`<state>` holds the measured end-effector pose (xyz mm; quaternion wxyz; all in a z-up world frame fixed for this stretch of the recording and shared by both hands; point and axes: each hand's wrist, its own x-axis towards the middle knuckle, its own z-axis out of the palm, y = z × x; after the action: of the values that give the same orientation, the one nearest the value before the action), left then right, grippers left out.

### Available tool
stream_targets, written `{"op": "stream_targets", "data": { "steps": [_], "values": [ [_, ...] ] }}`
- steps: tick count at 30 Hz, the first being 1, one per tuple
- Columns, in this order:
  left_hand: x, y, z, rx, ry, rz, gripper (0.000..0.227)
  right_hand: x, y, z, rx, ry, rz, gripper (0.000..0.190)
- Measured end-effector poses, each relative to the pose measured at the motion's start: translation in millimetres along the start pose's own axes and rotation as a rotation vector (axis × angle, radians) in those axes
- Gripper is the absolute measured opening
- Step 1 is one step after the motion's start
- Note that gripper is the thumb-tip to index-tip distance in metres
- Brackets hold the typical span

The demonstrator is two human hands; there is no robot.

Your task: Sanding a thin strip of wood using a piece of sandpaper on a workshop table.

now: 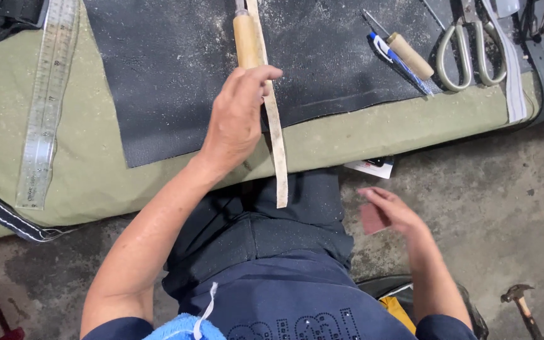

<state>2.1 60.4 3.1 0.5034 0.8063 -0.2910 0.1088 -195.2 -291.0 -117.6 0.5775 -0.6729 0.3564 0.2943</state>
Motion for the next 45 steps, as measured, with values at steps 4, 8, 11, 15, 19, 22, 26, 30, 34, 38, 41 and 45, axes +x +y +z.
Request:
{"op": "stream_targets", "data": {
  "steps": [4,8,11,15,19,22,26,30,34,38,41,45],
  "values": [
    [-8.5,0.4,-14.7,-0.028,0.036,-0.055,0.03,28.9,24.4,-85.4,0.252,-0.268,-0.254,0.05],
    [-8.3,2.7,-19.5,-0.012,0.025,-0.084,0.027,-55.5,-106.5,-73.2,0.275,-0.116,-0.419,0.022],
    [-8.9,-0.6,-16.3,-0.039,0.057,-0.078,0.022,-70.2,-168.1,-49.9,0.279,-0.201,-0.879,0.042],
    [-11.8,-4.8,-13.6,-0.066,0.101,-0.085,0.018,-61.0,-238.1,8.1,-0.035,0.196,-0.986,0.023],
    [-14.3,-9.9,-12.4,-0.089,0.139,-0.067,0.025,-27.8,-255.9,53.2,0.043,0.248,-1.114,0.026],
    [-15.9,-8.4,-15.2,-0.114,0.148,-0.125,0.029,-25.7,-237.0,66.0,-0.398,0.356,-1.214,0.019],
    [-12.3,-7.2,-16.4,-0.099,0.155,-0.125,0.035,-18.3,-218.2,45.4,-0.727,0.399,-1.253,0.021],
    [2.0,-13.5,-17.2,-0.007,0.115,-0.043,0.031,-32.4,-239.3,36.7,-0.588,0.217,-1.141,0.02],
    [19.1,-24.4,-23.4,0.185,0.022,0.032,0.034,-45.3,-259.3,39.5,-0.488,0.132,-1.116,0.02],
    [18.4,-30.9,-18.7,0.212,-0.019,0.027,0.038,-48.3,-265.0,45.1,-0.446,0.065,-1.041,0.014],
    [17.2,-30.0,-17.3,0.196,-0.041,0.002,0.035,-49.4,-269.3,46.5,-0.373,0.056,-0.905,0.019],
    [19.1,-29.7,-17.8,0.174,-0.02,0.007,0.033,-47.7,-272.3,42.5,-0.298,-0.013,-0.873,0.028]
  ]
}}
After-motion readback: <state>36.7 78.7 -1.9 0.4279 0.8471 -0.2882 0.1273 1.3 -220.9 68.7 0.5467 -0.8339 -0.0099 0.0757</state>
